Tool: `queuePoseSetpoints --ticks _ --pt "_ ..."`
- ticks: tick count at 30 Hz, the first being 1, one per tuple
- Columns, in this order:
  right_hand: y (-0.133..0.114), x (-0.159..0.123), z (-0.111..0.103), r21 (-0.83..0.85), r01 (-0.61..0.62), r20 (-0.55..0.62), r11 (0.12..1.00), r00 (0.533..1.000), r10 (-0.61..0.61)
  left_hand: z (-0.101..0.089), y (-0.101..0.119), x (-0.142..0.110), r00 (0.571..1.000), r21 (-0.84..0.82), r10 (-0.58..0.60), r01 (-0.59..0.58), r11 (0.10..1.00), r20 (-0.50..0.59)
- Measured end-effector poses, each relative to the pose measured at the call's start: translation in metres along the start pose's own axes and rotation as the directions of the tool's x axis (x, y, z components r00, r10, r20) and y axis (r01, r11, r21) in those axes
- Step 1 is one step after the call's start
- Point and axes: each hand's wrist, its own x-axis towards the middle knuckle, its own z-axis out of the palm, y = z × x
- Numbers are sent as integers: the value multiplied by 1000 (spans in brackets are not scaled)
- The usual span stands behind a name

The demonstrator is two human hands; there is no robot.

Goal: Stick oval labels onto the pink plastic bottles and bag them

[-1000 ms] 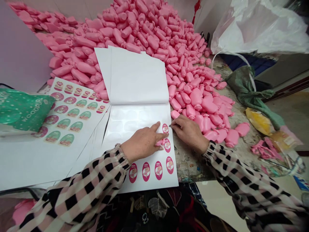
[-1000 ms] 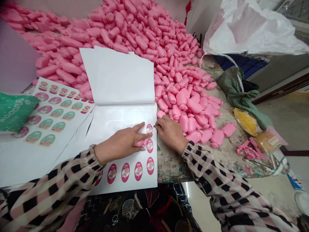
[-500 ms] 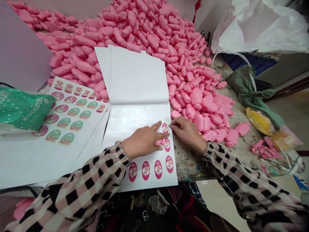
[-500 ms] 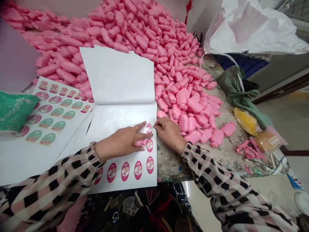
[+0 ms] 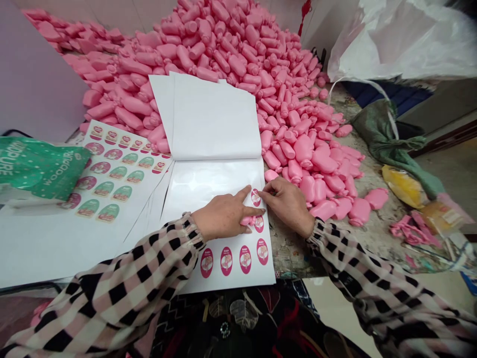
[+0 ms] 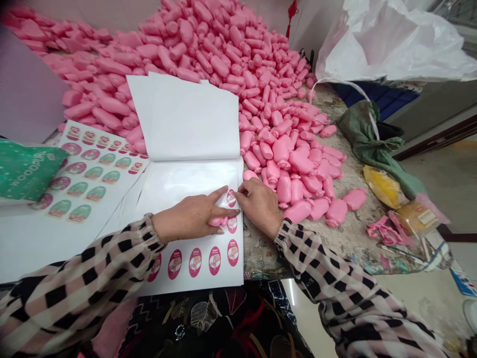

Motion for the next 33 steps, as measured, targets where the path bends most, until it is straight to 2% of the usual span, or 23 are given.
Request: queuePoseSetpoints --ticks 6,10,13,16,18,20,24,27,30,33 --pt "2 -3 2 25 15 -49 1000 999 -14 1 -1 0 1000 18 15 -15 1000 2" --pt "6 1 1 13 27 23 1000 999 -27 2 -2 0 1000 18 21 -21 1000 -5" --pt "4 2 -3 -77 112 58 991 992 -108 2 -2 0 1000 16 13 -13 1000 -3" --pt "-1 -2 -5 -222 210 53 952 978 -204 3 -2 0 1000 12 2 -2 1000 -5" --pt "-3 -5 -5 -253 233 39 939 972 -231 4 -2 0 1000 4 -5 5 1000 -10" --pt "-3 -8 -3 -193 217 1 957 975 -221 5 -2 0 1000 -1 -4 4 1000 -14" --pt "0 -13 0 100 139 -108 985 986 -128 6 -2 0 1000 16 -11 11 1000 -16" --pt "1 -15 2 309 80 -177 948 984 -25 5 -2 0 1000 42 -1 2 999 -29" --pt "-1 -15 0 450 14 -225 893 969 98 6 -3 -5 998 41 32 -30 999 -54" --pt "-5 -15 -8 528 -28 -221 849 960 169 10 1 -18 984 -60 92 -102 993 -156"
